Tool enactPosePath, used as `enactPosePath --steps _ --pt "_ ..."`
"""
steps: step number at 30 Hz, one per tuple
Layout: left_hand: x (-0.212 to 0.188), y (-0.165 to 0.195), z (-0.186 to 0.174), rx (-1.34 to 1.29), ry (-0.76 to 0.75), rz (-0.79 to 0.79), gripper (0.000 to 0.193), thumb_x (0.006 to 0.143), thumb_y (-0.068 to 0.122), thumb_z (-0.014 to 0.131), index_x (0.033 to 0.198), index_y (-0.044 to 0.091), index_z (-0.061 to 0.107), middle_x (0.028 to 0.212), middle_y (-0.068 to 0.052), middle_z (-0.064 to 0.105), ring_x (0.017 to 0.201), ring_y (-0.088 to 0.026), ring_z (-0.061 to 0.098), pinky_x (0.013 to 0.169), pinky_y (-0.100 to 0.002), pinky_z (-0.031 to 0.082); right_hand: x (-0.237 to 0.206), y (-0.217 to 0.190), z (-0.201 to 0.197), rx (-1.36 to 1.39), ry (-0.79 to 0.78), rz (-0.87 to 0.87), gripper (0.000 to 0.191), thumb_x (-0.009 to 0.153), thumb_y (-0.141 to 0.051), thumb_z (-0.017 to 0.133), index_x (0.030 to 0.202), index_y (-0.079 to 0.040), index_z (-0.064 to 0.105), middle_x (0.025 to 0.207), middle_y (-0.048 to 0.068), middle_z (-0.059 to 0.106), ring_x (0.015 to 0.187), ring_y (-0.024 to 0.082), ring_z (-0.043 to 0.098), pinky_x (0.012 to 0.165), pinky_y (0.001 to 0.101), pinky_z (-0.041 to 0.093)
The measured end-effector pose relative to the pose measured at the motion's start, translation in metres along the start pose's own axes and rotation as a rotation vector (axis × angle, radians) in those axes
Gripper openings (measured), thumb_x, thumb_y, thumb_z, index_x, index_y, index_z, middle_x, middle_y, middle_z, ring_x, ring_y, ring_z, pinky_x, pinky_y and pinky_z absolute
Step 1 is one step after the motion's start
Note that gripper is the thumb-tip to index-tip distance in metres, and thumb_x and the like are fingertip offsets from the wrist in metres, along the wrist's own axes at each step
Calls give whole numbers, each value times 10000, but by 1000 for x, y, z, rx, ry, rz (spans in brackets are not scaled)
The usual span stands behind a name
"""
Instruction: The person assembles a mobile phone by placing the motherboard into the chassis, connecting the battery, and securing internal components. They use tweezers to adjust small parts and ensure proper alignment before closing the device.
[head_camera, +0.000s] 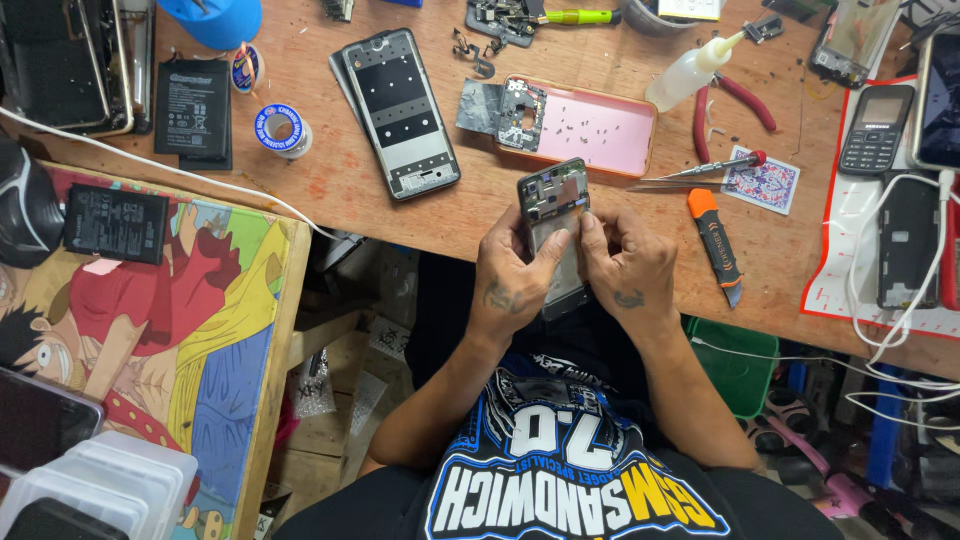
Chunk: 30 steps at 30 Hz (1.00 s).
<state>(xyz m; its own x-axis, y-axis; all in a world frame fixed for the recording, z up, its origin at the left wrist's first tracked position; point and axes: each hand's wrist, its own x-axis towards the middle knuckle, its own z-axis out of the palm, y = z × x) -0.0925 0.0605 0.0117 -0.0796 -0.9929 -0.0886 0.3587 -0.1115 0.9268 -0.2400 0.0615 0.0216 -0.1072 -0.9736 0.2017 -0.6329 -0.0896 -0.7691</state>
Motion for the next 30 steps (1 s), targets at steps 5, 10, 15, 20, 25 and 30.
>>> enactPosePath --steps 5,10,15,20,25,30 --pt "-3 -1 -7 -17 -80 -79 287 1036 97 566 1284 -39 614 1087 -112 730 964 -123 698 886 -273 568 4 6 -4 26 -22 -4 155 1051 -148 683 1040 2 721 743 69 703 629 88 651 560 261 500" --pt "0 -12 -12 -160 -128 -123 284 1057 100 537 1289 -52 599 1058 -108 728 905 -113 689 824 -266 568 5 13 -13 116 -91 90 164 1033 -146 689 1049 9 737 699 32 662 605 79 554 532 256 452" --pt "1 -23 -6 -125 -47 -67 257 1087 90 529 1278 -63 610 1047 -80 720 885 -71 657 799 -229 541 35 38 -65 192 -126 12 271 1154 -83 517 990 4 714 908 60 714 725 78 620 647 234 518" --pt "4 -24 -1 -74 6 -32 228 1067 69 544 1245 -58 608 1004 -60 725 823 -46 656 732 -218 543 112 67 -115 31 134 -184 101 1137 -3 612 1118 53 694 957 102 732 802 99 668 708 239 520" --pt "4 -19 2 -61 13 -34 238 1064 88 540 1247 -48 606 944 -52 721 749 -39 641 668 -214 528 190 77 -95 -129 54 -150 165 1018 -130 744 1052 31 732 851 89 709 708 125 639 605 288 497" --pt "6 -18 0 -124 13 -54 256 1081 119 541 1256 -58 601 973 -45 719 790 -35 640 711 -203 532 231 75 -61 -240 61 -232 277 949 -187 873 1023 46 742 894 117 748 755 180 697 668 339 546"
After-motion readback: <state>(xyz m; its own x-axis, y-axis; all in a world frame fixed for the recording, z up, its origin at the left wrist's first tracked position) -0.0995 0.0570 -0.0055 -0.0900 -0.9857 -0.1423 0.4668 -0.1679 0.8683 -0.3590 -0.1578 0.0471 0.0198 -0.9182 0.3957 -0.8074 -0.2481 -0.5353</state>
